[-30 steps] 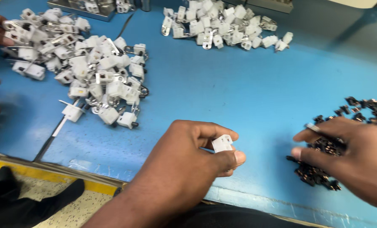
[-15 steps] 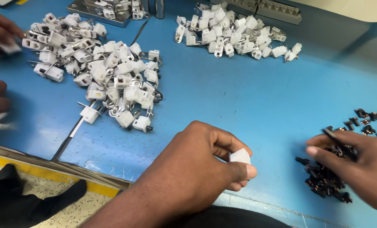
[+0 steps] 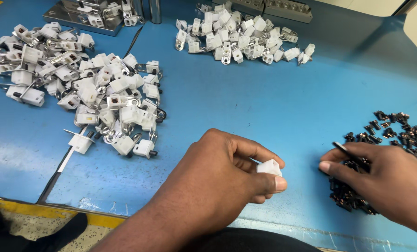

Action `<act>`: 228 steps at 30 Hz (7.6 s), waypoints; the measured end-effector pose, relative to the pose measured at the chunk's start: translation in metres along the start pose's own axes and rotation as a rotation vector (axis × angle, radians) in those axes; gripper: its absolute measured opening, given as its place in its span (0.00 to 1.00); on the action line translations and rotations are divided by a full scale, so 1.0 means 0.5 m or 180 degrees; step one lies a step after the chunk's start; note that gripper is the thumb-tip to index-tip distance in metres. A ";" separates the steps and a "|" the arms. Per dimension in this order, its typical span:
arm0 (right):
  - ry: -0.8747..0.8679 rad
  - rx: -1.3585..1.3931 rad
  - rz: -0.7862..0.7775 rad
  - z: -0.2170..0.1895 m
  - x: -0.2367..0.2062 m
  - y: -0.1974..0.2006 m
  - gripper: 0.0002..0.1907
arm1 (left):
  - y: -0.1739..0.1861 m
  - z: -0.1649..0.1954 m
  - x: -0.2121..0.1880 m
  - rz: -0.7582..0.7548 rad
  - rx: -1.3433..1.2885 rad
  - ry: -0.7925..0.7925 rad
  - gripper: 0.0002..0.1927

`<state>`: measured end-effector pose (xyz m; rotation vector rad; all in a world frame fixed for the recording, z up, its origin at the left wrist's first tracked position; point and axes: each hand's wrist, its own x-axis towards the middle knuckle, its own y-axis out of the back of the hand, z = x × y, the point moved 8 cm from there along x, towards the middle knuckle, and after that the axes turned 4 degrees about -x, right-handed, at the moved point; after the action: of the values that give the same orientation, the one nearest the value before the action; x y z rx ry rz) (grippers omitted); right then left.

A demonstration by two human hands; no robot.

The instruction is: The person uses tweezers to insert small metal pins into white plastic electrical connectors, then places the assembled units into a metal tray. The person repeats this process for multiple connectors, handling them one at a time.

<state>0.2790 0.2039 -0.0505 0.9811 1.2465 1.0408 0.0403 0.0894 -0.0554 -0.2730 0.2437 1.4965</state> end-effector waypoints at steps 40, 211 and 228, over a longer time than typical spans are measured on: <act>0.2521 0.2065 0.1779 -0.217 -0.224 0.118 0.08 | 0.056 0.031 -0.019 0.1188 -0.0167 -0.0317 0.10; 0.0701 -0.0271 0.0159 -0.100 -0.093 0.020 0.16 | -0.008 0.015 -0.014 -0.0133 -0.0280 -0.0433 0.16; 0.1671 0.2787 0.0921 -0.173 -0.149 0.109 0.14 | 0.039 0.021 -0.037 0.0219 -0.0306 -0.0319 0.16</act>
<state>0.1864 0.1464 0.0140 1.6481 2.1318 1.0076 0.0199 0.0764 -0.0400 -0.2677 0.1020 1.5879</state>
